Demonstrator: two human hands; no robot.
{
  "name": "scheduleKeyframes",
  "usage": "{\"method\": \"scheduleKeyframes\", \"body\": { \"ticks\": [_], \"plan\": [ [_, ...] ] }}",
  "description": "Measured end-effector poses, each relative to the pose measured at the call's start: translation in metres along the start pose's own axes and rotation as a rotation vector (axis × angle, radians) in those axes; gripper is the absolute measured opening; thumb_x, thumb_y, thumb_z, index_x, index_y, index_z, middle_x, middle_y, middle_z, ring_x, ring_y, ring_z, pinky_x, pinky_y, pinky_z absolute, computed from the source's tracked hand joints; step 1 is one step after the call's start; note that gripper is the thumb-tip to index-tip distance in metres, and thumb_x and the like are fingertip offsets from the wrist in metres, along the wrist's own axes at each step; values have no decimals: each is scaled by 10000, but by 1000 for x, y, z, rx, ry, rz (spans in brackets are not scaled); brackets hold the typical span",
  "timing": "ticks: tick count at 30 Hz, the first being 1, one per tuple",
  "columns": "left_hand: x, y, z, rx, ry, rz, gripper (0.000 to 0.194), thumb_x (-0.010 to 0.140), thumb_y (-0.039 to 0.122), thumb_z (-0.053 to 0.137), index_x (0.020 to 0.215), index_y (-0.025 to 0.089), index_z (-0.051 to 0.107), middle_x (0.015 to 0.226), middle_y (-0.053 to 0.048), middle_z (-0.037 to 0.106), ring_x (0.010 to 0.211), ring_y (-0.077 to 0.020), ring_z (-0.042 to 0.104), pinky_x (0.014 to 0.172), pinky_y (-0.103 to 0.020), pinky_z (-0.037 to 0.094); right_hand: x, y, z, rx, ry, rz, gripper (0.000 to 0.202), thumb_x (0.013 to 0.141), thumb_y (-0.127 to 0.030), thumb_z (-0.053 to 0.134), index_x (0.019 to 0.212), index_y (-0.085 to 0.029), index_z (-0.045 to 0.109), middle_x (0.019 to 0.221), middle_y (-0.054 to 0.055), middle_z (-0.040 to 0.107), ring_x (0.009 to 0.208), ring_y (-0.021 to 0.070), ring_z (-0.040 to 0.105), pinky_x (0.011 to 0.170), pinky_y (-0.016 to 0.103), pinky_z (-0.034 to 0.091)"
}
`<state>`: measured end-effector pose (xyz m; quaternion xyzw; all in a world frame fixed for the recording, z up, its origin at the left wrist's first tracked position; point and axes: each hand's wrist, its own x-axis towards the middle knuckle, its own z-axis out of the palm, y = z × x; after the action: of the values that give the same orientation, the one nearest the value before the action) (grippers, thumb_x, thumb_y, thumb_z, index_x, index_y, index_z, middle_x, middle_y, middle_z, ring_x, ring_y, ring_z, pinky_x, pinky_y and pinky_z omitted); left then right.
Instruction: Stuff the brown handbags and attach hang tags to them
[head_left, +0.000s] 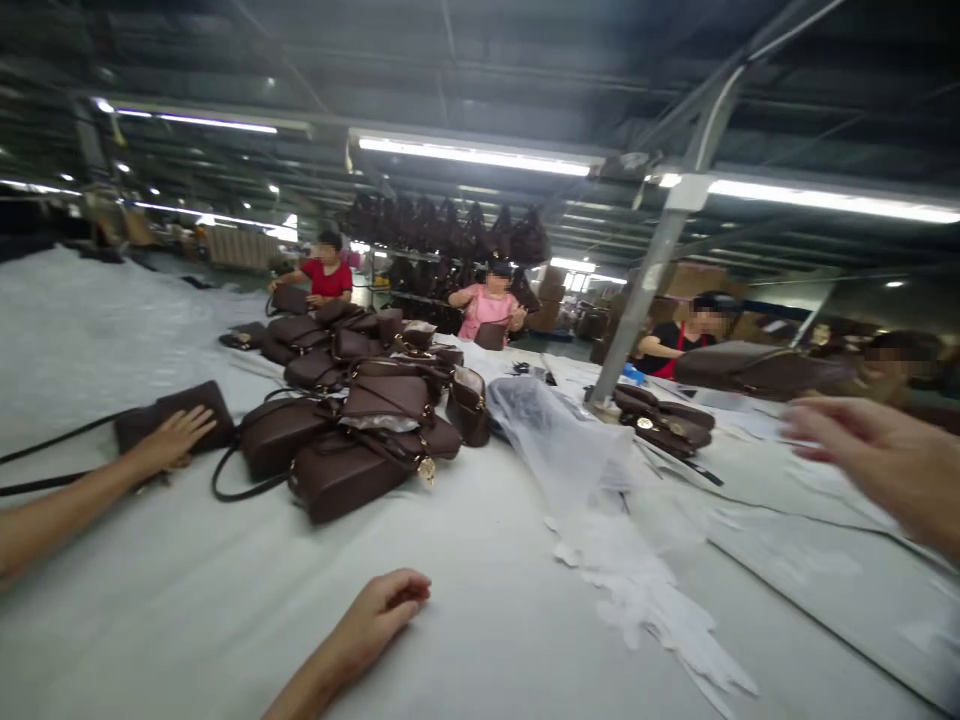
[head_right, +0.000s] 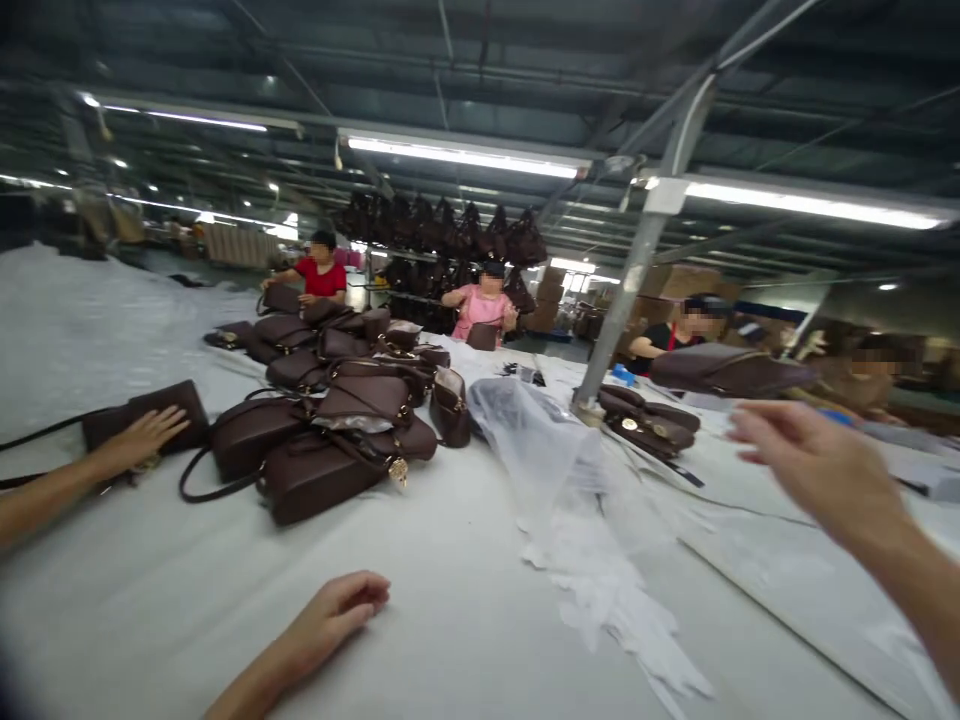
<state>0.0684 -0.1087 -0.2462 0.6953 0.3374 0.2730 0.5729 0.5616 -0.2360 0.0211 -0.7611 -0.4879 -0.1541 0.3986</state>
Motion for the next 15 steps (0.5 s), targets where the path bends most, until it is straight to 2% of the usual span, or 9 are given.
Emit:
{"method": "scheduleKeyframes", "body": {
  "ticks": [1, 3, 5, 6, 7, 9, 12, 13, 15],
  "plan": [
    [-1, 2, 1, 13, 4, 3, 244, 767, 265, 588, 976, 172, 672, 988, -54, 706, 964, -225, 631, 912, -338, 467, -11, -19, 35, 94, -156, -1, 234, 850, -421, 538, 957, -250, 654, 883, 175, 720, 699, 237, 678, 650, 410, 474],
    [-2, 4, 1, 22, 12, -5, 243, 767, 225, 568, 979, 168, 671, 976, -48, 702, 954, -214, 626, 894, -321, 465, -39, -65, 111, 121, -486, -165, 229, 833, -386, 551, 954, -238, 676, 915, 125, 735, 764, 251, 683, 717, 408, 506],
    [-3, 2, 0, 22, 19, -19, 245, 766, 203, 554, 978, 169, 673, 970, -43, 699, 944, -206, 622, 884, -310, 461, -63, -113, 185, 64, -657, -346, 256, 840, -334, 513, 1009, -226, 672, 896, 74, 741, 798, 250, 676, 765, 411, 512],
    [-3, 0, 0, 22, 21, -23, 244, 765, 194, 550, 972, 171, 676, 963, -40, 699, 933, -202, 622, 875, -304, 461, -71, -137, 218, 36, -695, -419, 275, 848, -283, 487, 1044, -217, 668, 961, 71, 737, 852, 241, 673, 806, 400, 507],
    [-2, -3, -1, 22, 22, -24, 246, 760, 184, 547, 968, 174, 679, 955, -38, 700, 921, -197, 622, 866, -298, 461, -75, -161, 248, 16, -703, -479, 302, 863, -248, 466, 1094, -205, 655, 1047, 77, 723, 926, 234, 664, 849, 381, 497],
    [1, -11, -2, 30, 23, -16, 261, 735, 156, 551, 953, 180, 692, 931, -33, 707, 897, -191, 627, 845, -284, 462, -74, -208, 297, -52, -632, -568, 424, 874, -227, 469, 1286, -179, 556, 1270, 109, 628, 1109, 240, 599, 921, 362, 470],
    [10, -29, -3, 44, 6, 17, 273, 705, 151, 573, 929, 202, 720, 898, -29, 718, 851, -187, 635, 801, -269, 465, -63, -265, 354, -218, -521, -650, 676, 834, -143, 505, 1481, -149, 309, 1491, 165, 398, 1319, 282, 423, 934, 356, 463],
    [14, -36, -3, 48, -6, 32, 250, 712, 179, 590, 917, 212, 729, 891, -30, 720, 834, -187, 637, 789, -267, 467, -60, -279, 369, -282, -504, -666, 736, 817, -102, 504, 1505, -164, 250, 1510, 173, 361, 1329, 294, 407, 908, 356, 474],
    [22, -51, -4, 53, -30, 58, 206, 732, 280, 626, 895, 234, 744, 885, -34, 723, 815, -194, 643, 769, -269, 472, -54, -297, 395, -379, -506, -689, 751, 808, -49, 485, 1503, -192, 242, 1450, 189, 428, 1243, 302, 491, 832, 344, 493]
  ]
}}
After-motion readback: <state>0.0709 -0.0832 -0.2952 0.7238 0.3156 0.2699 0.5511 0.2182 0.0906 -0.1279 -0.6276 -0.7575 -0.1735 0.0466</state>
